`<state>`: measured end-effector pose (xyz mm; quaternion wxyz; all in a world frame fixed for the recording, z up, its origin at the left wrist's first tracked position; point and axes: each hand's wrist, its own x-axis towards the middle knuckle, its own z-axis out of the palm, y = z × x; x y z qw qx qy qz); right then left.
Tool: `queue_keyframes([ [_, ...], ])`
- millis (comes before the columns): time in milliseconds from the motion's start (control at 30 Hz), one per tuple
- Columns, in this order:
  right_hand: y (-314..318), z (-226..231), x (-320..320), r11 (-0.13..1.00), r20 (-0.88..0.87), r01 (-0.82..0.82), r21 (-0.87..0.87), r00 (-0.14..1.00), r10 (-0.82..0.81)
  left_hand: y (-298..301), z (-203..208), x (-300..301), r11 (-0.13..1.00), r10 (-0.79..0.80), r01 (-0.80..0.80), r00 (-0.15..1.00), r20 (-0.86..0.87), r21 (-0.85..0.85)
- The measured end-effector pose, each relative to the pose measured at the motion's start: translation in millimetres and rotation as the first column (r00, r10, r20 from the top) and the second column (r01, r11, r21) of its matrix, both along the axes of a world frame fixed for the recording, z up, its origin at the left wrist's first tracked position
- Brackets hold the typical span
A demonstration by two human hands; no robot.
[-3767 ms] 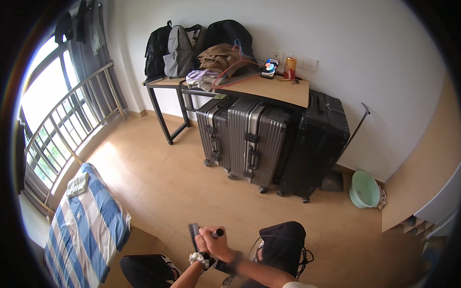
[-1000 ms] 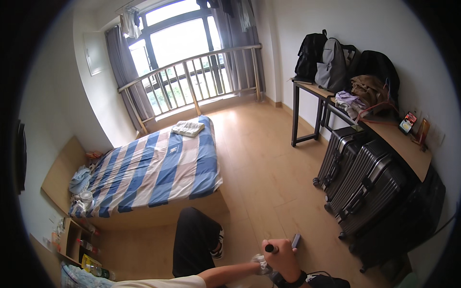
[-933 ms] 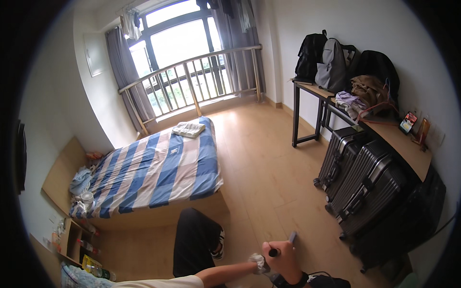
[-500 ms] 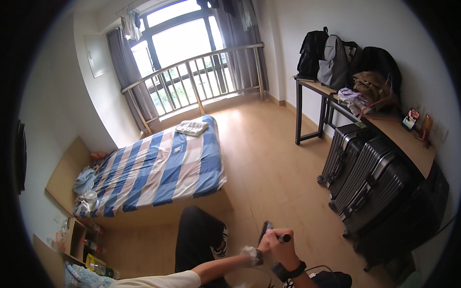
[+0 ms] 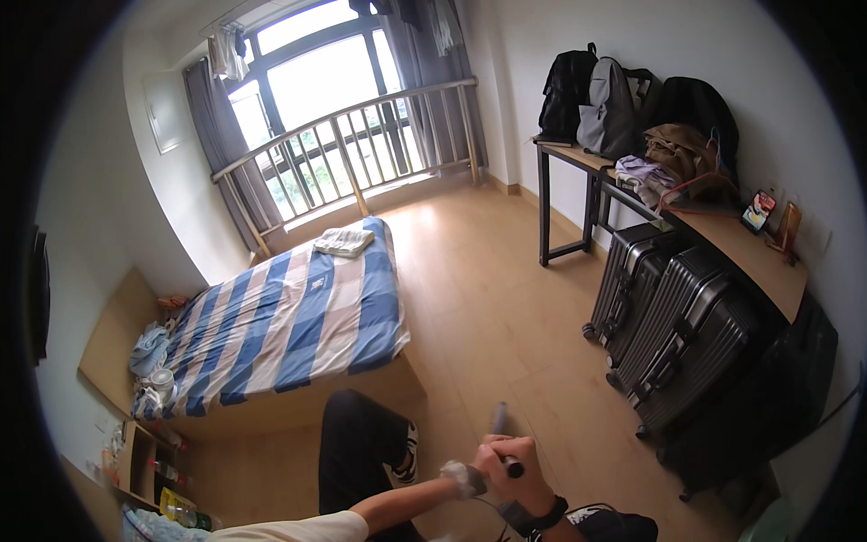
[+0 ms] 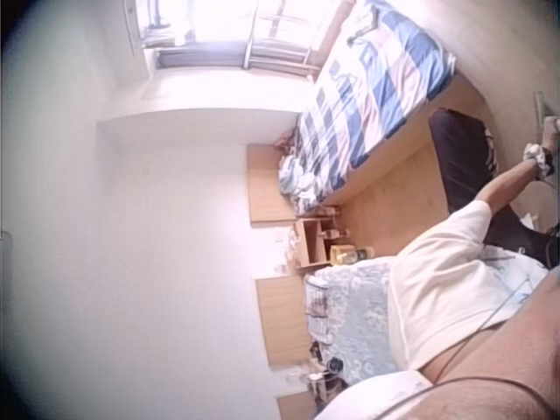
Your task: Assembling a broom by attaching the handle to the brush head.
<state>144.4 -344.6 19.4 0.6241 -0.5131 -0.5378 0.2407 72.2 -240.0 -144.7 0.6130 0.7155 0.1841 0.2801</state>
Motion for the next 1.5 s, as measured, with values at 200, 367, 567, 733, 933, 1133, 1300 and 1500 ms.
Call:
queue_keyframes([
  [200,12.3,-36.3,4.1,0.995,-0.254,0.035,-0.094,0.965,-0.059,9.6,-87.9,0.9,0.876,0.346,-0.274,0.930,-0.121,0.397],
  [367,6.7,-10.7,-15.0,0.965,0.149,0.150,-0.216,0.982,-0.119,-41.8,-120.9,0.8,0.965,0.116,-0.123,0.992,-0.045,-0.230],
  [567,13.3,-16.2,-17.8,0.976,0.247,0.106,-0.189,0.967,-0.057,-55.3,-82.7,28.7,0.980,0.150,-0.162,0.983,-0.109,-0.113],
  [733,3.3,3.2,0.9,0.968,0.084,0.013,-0.250,0.996,0.008,-12.3,-47.0,24.7,0.927,0.327,-0.311,0.944,-0.043,0.209],
  [933,22.1,-24.2,0.1,0.988,-0.141,0.025,-0.150,0.989,-0.046,14.5,-63.8,-0.2,0.885,0.398,-0.356,0.913,-0.092,0.301],
  [1133,14.8,1.1,-13.6,0.937,0.242,0.179,-0.301,0.964,-0.106,-61.1,-100.7,-2.1,0.761,0.099,0.035,0.981,0.169,-0.648],
  [1300,19.1,-26.4,-23.9,0.969,0.339,0.097,-0.226,0.941,-0.015,-94.6,-66.5,43.6,0.980,0.138,-0.177,0.934,-0.329,-0.093],
  [1500,0.8,3.4,-6.0,0.967,0.193,0.005,-0.254,0.980,0.045,-52.8,-65.4,-3.1,0.987,-0.016,-0.011,0.985,-0.170,-0.158],
])
